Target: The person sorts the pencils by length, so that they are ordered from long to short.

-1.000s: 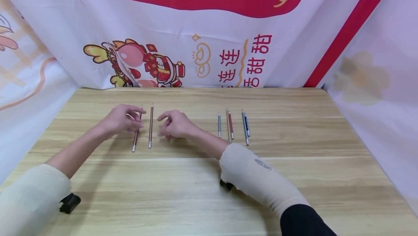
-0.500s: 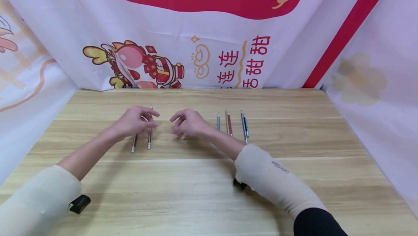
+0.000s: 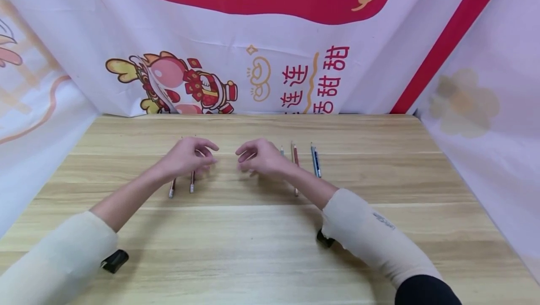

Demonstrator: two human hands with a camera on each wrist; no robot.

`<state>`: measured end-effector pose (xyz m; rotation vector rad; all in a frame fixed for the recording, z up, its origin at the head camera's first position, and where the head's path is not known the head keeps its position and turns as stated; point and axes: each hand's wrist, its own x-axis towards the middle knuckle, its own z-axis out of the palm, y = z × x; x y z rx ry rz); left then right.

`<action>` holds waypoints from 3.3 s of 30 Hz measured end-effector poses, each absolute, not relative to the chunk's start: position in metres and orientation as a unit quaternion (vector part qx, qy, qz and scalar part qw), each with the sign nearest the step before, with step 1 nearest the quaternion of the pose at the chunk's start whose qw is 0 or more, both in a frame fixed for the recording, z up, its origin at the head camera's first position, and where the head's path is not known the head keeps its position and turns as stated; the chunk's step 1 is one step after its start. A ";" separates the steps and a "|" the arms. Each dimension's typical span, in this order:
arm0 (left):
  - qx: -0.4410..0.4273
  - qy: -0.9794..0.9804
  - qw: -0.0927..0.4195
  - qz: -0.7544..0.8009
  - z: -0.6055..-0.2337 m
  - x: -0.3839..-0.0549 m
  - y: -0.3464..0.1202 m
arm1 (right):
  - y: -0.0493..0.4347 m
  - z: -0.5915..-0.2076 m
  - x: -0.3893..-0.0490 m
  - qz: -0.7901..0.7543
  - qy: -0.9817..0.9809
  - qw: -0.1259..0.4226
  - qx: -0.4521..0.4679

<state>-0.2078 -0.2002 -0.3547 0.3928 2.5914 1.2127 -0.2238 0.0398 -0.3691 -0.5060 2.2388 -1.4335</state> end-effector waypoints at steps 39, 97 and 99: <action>0.141 0.847 0.153 0.488 -0.358 -0.210 -0.124 | 0.117 -0.364 -0.219 -0.528 0.815 0.181 -0.154; 0.177 0.885 0.072 0.424 -0.383 -0.246 -0.016 | 0.187 -0.371 -0.228 -0.481 0.863 0.131 -0.075; 0.170 0.887 0.075 0.423 -0.383 -0.246 -0.013 | 0.188 -0.372 -0.228 -0.475 0.868 0.128 -0.069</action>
